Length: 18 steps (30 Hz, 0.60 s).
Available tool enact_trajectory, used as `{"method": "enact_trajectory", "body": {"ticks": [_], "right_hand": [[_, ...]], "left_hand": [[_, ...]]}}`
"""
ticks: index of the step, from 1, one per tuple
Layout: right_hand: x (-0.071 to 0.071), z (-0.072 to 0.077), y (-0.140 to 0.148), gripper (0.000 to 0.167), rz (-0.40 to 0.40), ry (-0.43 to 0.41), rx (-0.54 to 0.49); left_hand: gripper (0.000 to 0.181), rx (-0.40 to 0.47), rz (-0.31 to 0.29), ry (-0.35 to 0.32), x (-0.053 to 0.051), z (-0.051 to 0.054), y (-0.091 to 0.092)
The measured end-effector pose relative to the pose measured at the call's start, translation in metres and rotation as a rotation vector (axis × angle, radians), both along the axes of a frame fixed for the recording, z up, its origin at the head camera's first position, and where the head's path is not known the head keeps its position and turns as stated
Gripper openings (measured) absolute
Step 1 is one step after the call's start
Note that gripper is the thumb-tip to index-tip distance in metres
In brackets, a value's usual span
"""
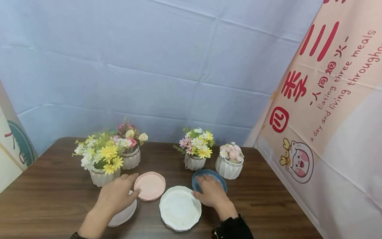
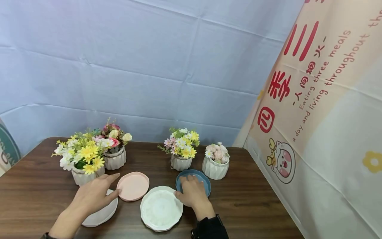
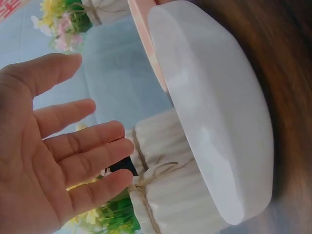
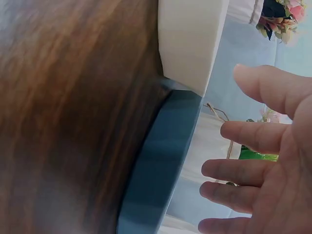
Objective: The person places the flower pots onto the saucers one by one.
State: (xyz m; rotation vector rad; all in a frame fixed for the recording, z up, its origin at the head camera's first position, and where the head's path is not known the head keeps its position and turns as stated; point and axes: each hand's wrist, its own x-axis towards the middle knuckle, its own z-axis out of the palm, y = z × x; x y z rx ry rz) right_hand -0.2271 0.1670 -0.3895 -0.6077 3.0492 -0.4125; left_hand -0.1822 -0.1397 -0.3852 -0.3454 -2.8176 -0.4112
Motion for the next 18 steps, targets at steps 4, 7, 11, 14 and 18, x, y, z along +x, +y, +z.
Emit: {"method": "enact_trajectory", "body": {"ticks": [4, 7, 11, 14, 18], "right_hand": [[0.002, 0.000, 0.000, 0.055, 0.012, -0.005, -0.008], [0.002, 0.001, -0.002, 0.057, 0.020, -0.022, -0.015], [0.000, 0.000, -0.006, 0.060, 0.044, -0.066, -0.055], [-0.001, -0.001, -0.010, 0.063, 0.050, -0.092, -0.088], [-0.001, -0.004, -0.014, 0.066, 0.050, -0.102, -0.112]], "left_hand": [[0.049, 0.006, 0.003, -0.022, 0.001, -0.001, -0.002], [0.050, 0.021, -0.001, -0.052, 0.002, -0.001, -0.005], [0.050, 0.054, 0.011, -0.103, 0.004, 0.001, -0.011], [0.052, 0.064, 0.024, -0.149, 0.005, 0.000, -0.017], [0.055, 0.059, 0.044, -0.246, 0.004, -0.002, -0.026]]}}
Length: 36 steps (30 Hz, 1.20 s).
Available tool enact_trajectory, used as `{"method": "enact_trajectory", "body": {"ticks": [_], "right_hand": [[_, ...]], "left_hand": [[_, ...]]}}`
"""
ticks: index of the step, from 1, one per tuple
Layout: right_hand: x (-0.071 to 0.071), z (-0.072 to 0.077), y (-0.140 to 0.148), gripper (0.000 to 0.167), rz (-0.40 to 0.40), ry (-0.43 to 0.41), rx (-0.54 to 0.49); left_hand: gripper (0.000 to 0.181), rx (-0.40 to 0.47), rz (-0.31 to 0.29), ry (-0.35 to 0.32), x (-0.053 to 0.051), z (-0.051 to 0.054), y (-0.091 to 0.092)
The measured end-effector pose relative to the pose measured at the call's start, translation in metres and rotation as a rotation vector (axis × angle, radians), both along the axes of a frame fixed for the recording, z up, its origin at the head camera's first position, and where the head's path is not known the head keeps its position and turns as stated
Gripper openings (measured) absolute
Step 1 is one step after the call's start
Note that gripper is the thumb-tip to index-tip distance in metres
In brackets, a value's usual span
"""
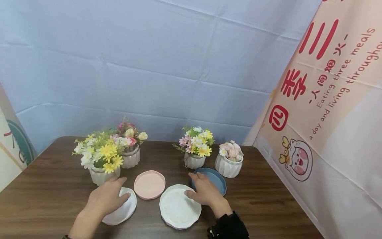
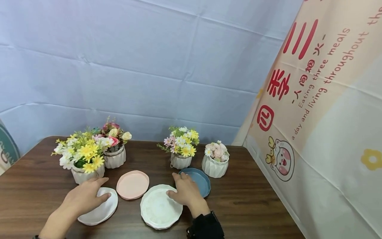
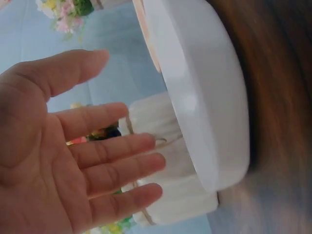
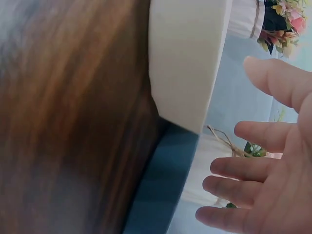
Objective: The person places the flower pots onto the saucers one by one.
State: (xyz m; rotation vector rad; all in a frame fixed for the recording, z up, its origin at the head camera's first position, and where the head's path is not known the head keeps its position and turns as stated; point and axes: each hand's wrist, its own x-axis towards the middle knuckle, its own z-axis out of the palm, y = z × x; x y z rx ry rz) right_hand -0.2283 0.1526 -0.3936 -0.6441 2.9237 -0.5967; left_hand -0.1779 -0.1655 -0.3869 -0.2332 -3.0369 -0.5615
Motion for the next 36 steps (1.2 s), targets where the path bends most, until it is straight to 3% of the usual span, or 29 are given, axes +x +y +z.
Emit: {"method": "enact_trajectory", "body": {"ticks": [4, 12, 23, 31, 36], "right_hand": [[-0.001, -0.002, -0.004, 0.067, 0.026, -0.030, -0.048], [-0.005, -0.004, -0.009, 0.067, 0.085, -0.075, -0.142], [-0.010, -0.007, -0.016, 0.068, 0.110, -0.086, -0.233], [-0.012, -0.010, -0.020, 0.068, 0.088, -0.135, -0.320], [-0.012, -0.011, -0.025, 0.066, 0.046, -0.152, -0.381]], "left_hand": [[0.056, 0.020, 0.016, -0.071, -0.002, -0.002, -0.012], [0.054, 0.115, -0.025, -0.076, -0.005, -0.008, -0.037], [0.056, 0.185, 0.013, -0.201, -0.008, -0.016, -0.059], [0.051, 0.210, 0.016, -0.233, -0.009, -0.016, -0.064], [0.045, 0.265, 0.072, -0.306, -0.006, -0.017, -0.061]]}}
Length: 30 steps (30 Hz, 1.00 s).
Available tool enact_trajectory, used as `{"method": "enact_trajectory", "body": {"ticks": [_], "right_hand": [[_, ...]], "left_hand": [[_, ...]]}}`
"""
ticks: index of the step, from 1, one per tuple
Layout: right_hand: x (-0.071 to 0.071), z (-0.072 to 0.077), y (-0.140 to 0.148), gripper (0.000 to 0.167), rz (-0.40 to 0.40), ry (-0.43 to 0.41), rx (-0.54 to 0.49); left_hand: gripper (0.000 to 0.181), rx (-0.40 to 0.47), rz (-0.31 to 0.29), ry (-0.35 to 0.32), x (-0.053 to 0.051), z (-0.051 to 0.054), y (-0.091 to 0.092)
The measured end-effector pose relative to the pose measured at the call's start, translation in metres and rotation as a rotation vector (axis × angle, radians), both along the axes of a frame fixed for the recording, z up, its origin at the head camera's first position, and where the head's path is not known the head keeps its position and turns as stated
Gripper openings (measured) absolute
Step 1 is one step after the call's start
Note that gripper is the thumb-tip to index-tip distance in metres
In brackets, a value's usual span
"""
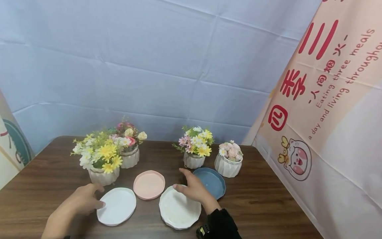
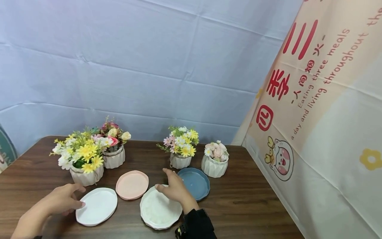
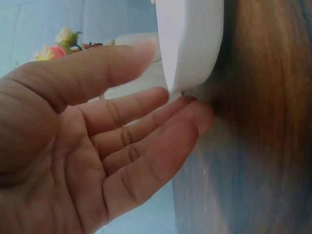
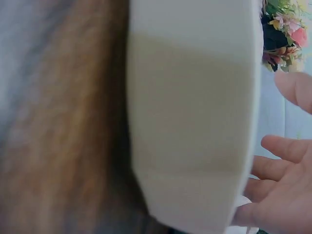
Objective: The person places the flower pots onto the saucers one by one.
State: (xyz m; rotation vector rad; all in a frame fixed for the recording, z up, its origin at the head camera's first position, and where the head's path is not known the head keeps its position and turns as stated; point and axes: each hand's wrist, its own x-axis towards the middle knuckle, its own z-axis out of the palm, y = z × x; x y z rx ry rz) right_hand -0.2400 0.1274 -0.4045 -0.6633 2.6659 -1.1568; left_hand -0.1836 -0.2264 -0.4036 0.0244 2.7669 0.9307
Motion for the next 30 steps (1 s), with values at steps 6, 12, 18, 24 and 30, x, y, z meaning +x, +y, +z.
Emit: {"method": "enact_trajectory", "body": {"ticks": [6, 12, 18, 24, 30], "right_hand": [[-0.001, 0.003, -0.008, 0.066, -0.001, -0.008, -0.010], [0.000, 0.006, -0.022, 0.065, -0.004, -0.026, -0.015], [-0.001, 0.006, -0.040, 0.064, 0.004, -0.078, -0.095], [-0.003, 0.005, -0.056, 0.064, 0.001, -0.105, -0.138], [-0.005, 0.009, -0.067, 0.066, 0.026, -0.137, -0.178]], "left_hand": [[0.039, 0.048, 0.028, -0.069, 0.001, -0.002, 0.003], [0.031, 0.084, 0.043, -0.060, 0.002, -0.006, 0.000], [0.027, 0.137, 0.057, -0.084, 0.005, -0.006, -0.003], [0.028, 0.159, 0.058, -0.084, 0.005, -0.006, -0.005], [0.030, 0.159, 0.060, -0.097, 0.004, -0.007, -0.010]]}}
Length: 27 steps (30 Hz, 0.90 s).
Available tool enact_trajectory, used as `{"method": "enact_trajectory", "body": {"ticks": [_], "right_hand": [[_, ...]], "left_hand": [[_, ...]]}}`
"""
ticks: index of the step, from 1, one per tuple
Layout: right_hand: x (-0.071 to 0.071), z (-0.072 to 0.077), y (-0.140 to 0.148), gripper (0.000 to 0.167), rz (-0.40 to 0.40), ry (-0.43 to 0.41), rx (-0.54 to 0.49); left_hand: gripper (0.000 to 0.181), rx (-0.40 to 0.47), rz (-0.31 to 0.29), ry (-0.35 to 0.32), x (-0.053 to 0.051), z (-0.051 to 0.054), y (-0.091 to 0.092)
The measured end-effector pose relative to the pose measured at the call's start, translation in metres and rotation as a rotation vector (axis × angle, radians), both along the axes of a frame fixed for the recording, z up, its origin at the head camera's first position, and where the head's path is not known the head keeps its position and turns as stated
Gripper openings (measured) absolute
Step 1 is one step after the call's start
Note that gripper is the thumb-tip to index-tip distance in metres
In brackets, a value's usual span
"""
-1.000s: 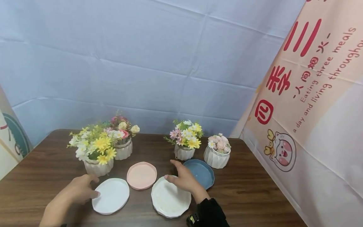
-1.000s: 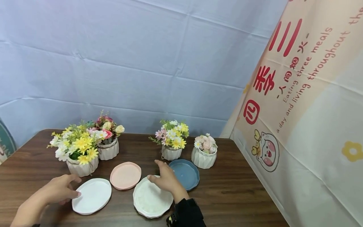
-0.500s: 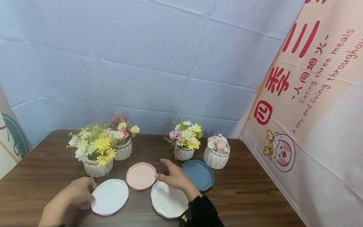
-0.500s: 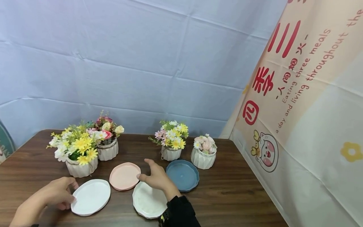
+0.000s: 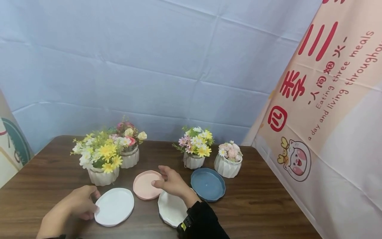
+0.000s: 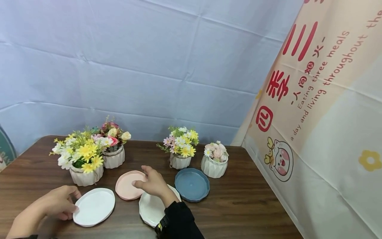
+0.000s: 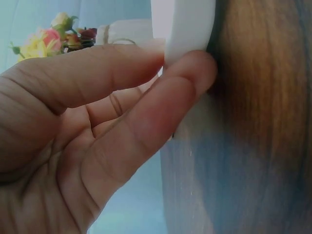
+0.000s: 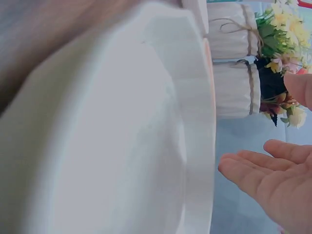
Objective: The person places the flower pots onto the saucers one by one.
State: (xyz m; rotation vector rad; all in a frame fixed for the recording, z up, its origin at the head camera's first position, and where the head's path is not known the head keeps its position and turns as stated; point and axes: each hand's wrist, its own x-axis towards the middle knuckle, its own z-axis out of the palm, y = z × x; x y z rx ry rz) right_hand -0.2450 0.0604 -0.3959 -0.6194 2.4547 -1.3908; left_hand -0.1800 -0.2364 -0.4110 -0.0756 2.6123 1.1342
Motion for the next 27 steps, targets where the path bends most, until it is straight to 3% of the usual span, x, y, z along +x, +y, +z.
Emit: {"method": "enact_trajectory", "body": {"ticks": [10, 16, 23, 27], "right_hand": [[0.004, 0.010, -0.025, 0.066, 0.036, -0.011, 0.007], [-0.001, 0.006, -0.038, 0.065, 0.037, 0.018, 0.056], [-0.004, 0.002, -0.054, 0.068, 0.027, -0.035, 0.039], [-0.007, 0.001, -0.066, 0.067, -0.017, -0.095, 0.017]], "left_hand": [[0.031, 0.010, -0.005, -0.012, -0.002, -0.003, -0.002], [0.031, -0.002, -0.016, -0.019, -0.004, -0.004, -0.001], [0.029, 0.009, -0.019, -0.017, -0.004, -0.006, -0.001], [0.029, 0.016, -0.015, -0.008, -0.004, -0.007, -0.003]]}}
